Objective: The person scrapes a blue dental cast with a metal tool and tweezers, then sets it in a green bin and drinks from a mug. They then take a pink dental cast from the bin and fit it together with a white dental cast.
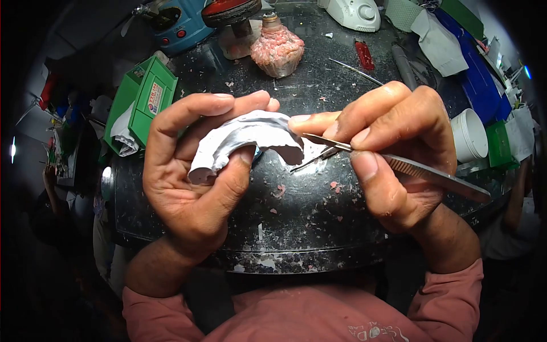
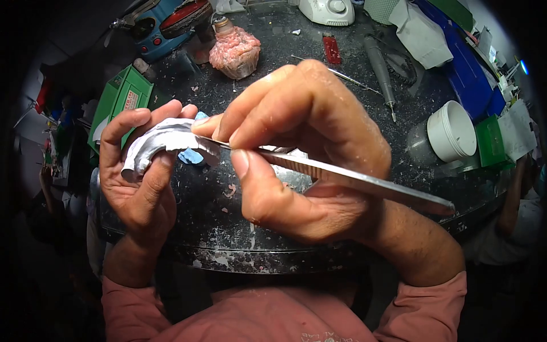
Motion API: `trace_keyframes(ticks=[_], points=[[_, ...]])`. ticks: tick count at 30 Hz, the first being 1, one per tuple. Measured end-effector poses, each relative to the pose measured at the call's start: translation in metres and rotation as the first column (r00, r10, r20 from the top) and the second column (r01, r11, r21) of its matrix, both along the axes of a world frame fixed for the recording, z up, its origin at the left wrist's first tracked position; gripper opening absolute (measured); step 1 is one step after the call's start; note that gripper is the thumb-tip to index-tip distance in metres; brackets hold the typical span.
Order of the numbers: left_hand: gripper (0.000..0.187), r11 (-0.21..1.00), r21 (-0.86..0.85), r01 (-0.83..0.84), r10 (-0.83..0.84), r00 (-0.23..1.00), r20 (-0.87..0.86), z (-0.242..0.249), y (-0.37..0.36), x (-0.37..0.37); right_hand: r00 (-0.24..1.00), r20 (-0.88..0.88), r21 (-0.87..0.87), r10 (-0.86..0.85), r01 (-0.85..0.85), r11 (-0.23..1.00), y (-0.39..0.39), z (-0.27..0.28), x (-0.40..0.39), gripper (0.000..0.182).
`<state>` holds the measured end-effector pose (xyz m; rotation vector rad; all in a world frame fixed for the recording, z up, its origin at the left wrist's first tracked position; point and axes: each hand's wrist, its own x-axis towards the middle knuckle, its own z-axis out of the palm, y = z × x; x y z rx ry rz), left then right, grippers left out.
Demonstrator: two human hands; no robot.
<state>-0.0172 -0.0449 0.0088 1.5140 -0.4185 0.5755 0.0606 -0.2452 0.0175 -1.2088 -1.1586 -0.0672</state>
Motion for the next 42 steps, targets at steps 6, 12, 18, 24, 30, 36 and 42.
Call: trace_keyframes(ticks=[6, 12, 18, 24, 30, 36, 42], points=[[0.035, 0.995, 0.031, 0.096, -0.097, 0.995, 0.031, 0.000, 0.006, -0.003, 0.927, 0.369, -0.047, -0.062, 0.086, 0.995, -0.002, 0.005, -0.001, 0.026], [0.037, 0.990, 0.123, 0.064, -0.075, 0.993, 0.091, -0.002, 0.009, -0.002, 0.891, 0.438, -0.007, -0.118, 0.135, 0.991, 0.001, -0.001, -0.003, 0.028], [0.039, 0.995, 0.075, 0.068, -0.070, 0.997, 0.016, 0.000, 0.006, -0.005, 0.920, 0.378, -0.069, -0.102, 0.138, 0.988, -0.001, -0.001, -0.004, 0.030], [0.048, 0.997, -0.031, 0.075, -0.077, 0.994, -0.079, 0.004, 0.006, -0.003, 0.932, 0.347, -0.074, -0.106, 0.140, 0.987, -0.005, 0.003, -0.009, 0.032], [0.054, 0.977, -0.198, 0.077, -0.110, 0.981, -0.161, 0.002, 0.001, -0.002, 0.910, 0.401, -0.037, -0.104, 0.129, 0.991, -0.001, 0.005, -0.006, 0.032], [0.051, 0.987, -0.079, 0.137, -0.144, 0.986, -0.089, -0.005, 0.003, 0.002, 0.926, 0.366, -0.013, -0.090, 0.102, 0.995, 0.003, 0.002, -0.002, 0.024], [0.054, 0.993, 0.032, 0.117, -0.117, 0.993, -0.027, -0.005, 0.006, 0.003, 0.903, 0.409, 0.040, -0.134, 0.129, 0.991, 0.009, 0.002, 0.000, 0.023]])
